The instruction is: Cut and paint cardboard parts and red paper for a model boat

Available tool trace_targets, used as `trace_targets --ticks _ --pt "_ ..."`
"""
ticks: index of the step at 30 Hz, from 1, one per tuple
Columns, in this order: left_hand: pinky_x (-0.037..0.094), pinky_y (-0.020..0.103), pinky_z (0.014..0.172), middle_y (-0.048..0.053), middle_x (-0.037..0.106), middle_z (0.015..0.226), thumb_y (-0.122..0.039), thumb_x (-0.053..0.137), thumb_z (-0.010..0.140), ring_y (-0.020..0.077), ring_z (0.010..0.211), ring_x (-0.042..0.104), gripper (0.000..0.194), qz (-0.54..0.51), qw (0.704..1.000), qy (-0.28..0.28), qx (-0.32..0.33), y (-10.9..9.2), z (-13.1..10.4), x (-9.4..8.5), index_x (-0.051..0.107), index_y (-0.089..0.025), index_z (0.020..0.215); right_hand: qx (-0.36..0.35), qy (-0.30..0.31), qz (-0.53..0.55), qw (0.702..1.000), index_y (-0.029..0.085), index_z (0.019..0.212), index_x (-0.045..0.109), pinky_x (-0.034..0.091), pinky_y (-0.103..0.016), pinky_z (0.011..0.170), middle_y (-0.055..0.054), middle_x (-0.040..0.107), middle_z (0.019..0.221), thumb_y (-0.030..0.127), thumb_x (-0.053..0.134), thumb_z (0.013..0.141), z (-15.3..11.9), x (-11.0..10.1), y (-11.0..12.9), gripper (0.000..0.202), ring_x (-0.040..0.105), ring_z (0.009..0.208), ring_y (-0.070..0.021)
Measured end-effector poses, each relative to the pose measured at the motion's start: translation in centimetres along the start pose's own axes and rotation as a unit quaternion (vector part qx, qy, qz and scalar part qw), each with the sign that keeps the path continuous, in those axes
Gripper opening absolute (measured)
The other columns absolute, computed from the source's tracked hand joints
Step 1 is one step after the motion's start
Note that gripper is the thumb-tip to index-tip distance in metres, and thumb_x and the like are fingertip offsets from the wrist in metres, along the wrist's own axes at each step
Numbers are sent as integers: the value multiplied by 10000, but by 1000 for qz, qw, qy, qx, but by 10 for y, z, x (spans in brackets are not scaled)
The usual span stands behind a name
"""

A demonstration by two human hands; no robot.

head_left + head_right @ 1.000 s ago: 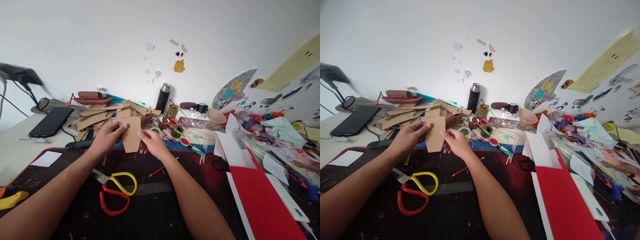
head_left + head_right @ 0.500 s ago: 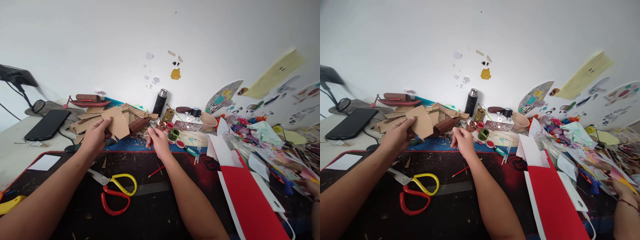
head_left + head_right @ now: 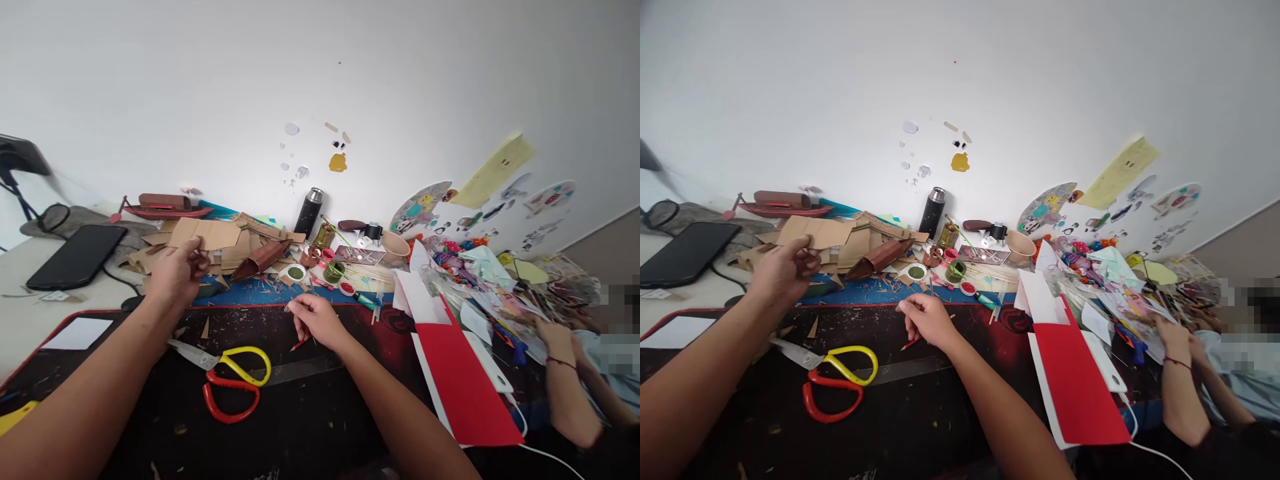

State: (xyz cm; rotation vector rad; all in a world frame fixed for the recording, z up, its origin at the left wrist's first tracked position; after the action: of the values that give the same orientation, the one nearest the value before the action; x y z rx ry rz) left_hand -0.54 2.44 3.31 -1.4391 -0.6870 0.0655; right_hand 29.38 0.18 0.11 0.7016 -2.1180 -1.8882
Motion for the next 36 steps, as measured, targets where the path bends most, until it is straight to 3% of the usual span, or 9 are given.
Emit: trace_targets --ticks 3,11,19,25,30,36 --pt "240 239 483 -54 526 592 -393 861 665 69 501 424 391 -10 1000 16 -20 3 -7 7 531 -201 748 20 -28 36 999 188 928 692 383 -202 394 62 626 552 632 797 875 -9 -4 -6 460 561 396 -113" --pt "268 226 461 -33 580 580 -395 922 639 86 496 480 411 9 998 48 -50 9 -19 17 580 -189 737 32 -206 192 959 228 899 574 354 -196 391 83 601 607 769 855 737 7 -33 -8 631 543 419 -98" --pt "288 213 451 -41 578 588 -395 959 651 86 502 472 426 21 993 86 -72 17 -24 20 601 -184 742 19 -309 253 917 236 1009 571 373 -186 403 77 629 651 713 846 800 27 -51 -4 589 564 441 -99" --pt "364 197 483 -30 621 609 -457 1013 579 93 537 507 511 50 991 92 -89 20 -27 23 644 -180 800 -6 -351 258 900 244 1027 583 399 -198 386 78 657 670 593 880 820 43 -61 3 503 586 442 -111" --pt "364 193 472 -29 602 577 -588 1024 464 88 520 495 631 75 988 106 -87 19 -28 27 623 -178 725 24 -353 274 894 217 905 605 380 -185 372 72 623 618 564 862 867 46 -58 0 433 572 426 -101" --pt "376 181 481 -25 613 562 -658 1033 413 86 521 515 699 77 985 121 -97 19 -31 29 616 -177 702 59 -356 300 883 218 898 597 376 -171 368 54 635 601 489 763 997 45 -62 -1 333 564 413 -97"
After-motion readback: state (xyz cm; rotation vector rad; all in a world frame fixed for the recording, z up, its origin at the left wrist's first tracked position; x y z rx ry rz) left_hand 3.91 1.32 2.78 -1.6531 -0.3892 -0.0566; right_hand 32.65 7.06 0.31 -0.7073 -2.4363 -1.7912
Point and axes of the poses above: each hand's wrist, its own z-axis towards the middle knuckle, its own x-axis out of the palm, y = z × x, the point moved 1 cm from there along z, towards the middle knuckle
